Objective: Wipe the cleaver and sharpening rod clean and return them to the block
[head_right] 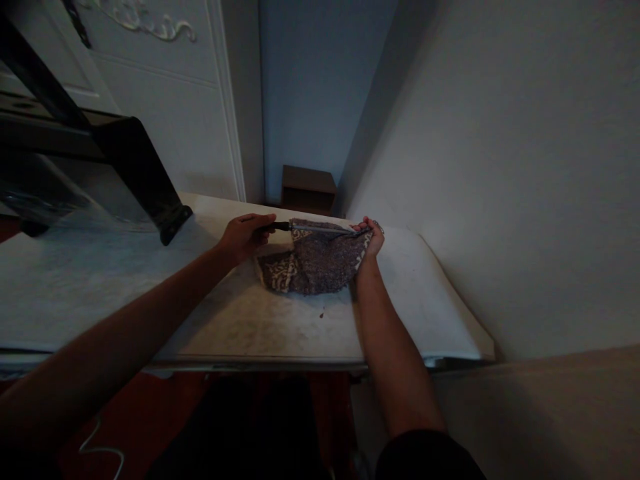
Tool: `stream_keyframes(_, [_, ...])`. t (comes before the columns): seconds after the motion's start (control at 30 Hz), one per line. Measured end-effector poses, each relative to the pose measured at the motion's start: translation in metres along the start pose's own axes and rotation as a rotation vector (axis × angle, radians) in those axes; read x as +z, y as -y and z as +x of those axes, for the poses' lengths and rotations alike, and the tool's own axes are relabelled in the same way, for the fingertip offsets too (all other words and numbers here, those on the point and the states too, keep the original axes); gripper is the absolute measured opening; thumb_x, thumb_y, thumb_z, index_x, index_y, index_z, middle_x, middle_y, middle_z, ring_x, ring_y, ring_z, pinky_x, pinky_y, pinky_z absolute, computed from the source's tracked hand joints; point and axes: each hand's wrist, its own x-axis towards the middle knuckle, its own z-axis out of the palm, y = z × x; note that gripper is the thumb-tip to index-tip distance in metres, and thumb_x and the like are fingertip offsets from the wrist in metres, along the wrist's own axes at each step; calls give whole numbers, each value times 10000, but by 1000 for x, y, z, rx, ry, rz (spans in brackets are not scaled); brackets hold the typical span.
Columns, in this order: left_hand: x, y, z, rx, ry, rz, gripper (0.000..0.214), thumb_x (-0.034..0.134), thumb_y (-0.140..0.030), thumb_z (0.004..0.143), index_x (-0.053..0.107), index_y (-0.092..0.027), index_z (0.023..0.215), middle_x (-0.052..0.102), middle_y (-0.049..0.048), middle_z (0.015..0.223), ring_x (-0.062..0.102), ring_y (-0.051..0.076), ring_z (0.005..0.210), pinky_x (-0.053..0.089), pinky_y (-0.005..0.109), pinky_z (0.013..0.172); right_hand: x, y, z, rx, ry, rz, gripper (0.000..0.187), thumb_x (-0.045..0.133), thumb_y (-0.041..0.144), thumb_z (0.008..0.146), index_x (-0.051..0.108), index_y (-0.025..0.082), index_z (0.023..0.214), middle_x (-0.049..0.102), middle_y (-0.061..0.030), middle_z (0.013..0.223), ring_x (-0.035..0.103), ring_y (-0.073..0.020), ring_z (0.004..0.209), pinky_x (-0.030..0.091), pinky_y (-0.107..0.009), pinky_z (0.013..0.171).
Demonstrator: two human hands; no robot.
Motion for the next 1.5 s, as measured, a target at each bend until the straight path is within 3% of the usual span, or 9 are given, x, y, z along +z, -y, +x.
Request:
stream_keyframes(0.2, [9,1,-6,-115,-17,-115,244,732,-247,689,585,-92,807,641,67,658,535,80,490,434,174,441,-3,4,0,-22,3,156,123,466,232,837,521,188,737,500,79,483,505,-77,431,491,-239,574])
stream_keyframes(0.43, [3,-10,-7,-125,-87,-270,233,628,-325,749,531,-116,715,509,4,484,338,39,343,217,145,323,-12,9,2,-65,-51,180,254,427,310,847,492,187,634,528,28,495,581,-128,535,514,-307,656])
stream_keyframes(0.6, [-4,-11,-3,-171,-93,-405,239,606,-321,765,524,-119,668,429,-29,451,328,38,340,192,149,315,-8,4,-3,-23,-57,133,269,424,329,838,513,181,633,546,14,510,588,-145,558,508,-316,665])
stream_keyframes(0.7, [-2,-10,-5,-238,-35,-478,235,594,-300,805,536,-111,678,423,-27,460,345,37,354,219,144,319,-2,1,-10,13,-18,124,286,455,390,831,548,177,665,585,3,560,609,-153,604,512,-324,713])
stream_keyframes(0.83, [7,-5,-11,-322,95,-470,210,585,-264,853,576,-89,739,516,16,532,424,42,397,343,143,365,4,0,-22,4,186,141,375,446,496,819,626,169,785,661,-30,731,642,-174,749,517,-351,782])
stream_keyframes(0.97, [15,7,-16,-342,227,-405,160,555,-193,879,605,-68,792,570,50,590,535,73,490,457,161,467,12,-2,-33,-10,284,196,343,498,467,805,653,173,888,692,-38,913,640,-171,917,497,-357,906])
stream_keyframes(1.07, [18,15,-18,-290,307,-316,51,608,-112,825,618,-68,848,628,77,687,588,89,563,505,184,555,19,-7,-40,66,274,238,305,543,433,788,652,169,895,692,-45,967,629,-173,991,464,-359,985])
stream_keyframes(1.27, [18,26,-16,-187,352,-178,320,773,-190,681,615,-104,945,651,53,772,641,122,701,531,242,716,29,-19,-53,127,366,170,397,598,504,773,626,181,1003,647,-69,1163,546,-194,1181,384,-405,1085])
stream_keyframes(1.5, [18,37,-17,405,423,698,381,605,-375,812,637,-123,1096,676,84,987,634,227,910,478,343,855,36,-22,-61,146,392,208,384,537,541,825,626,211,999,684,-70,1022,573,-199,1147,399,-431,1067])
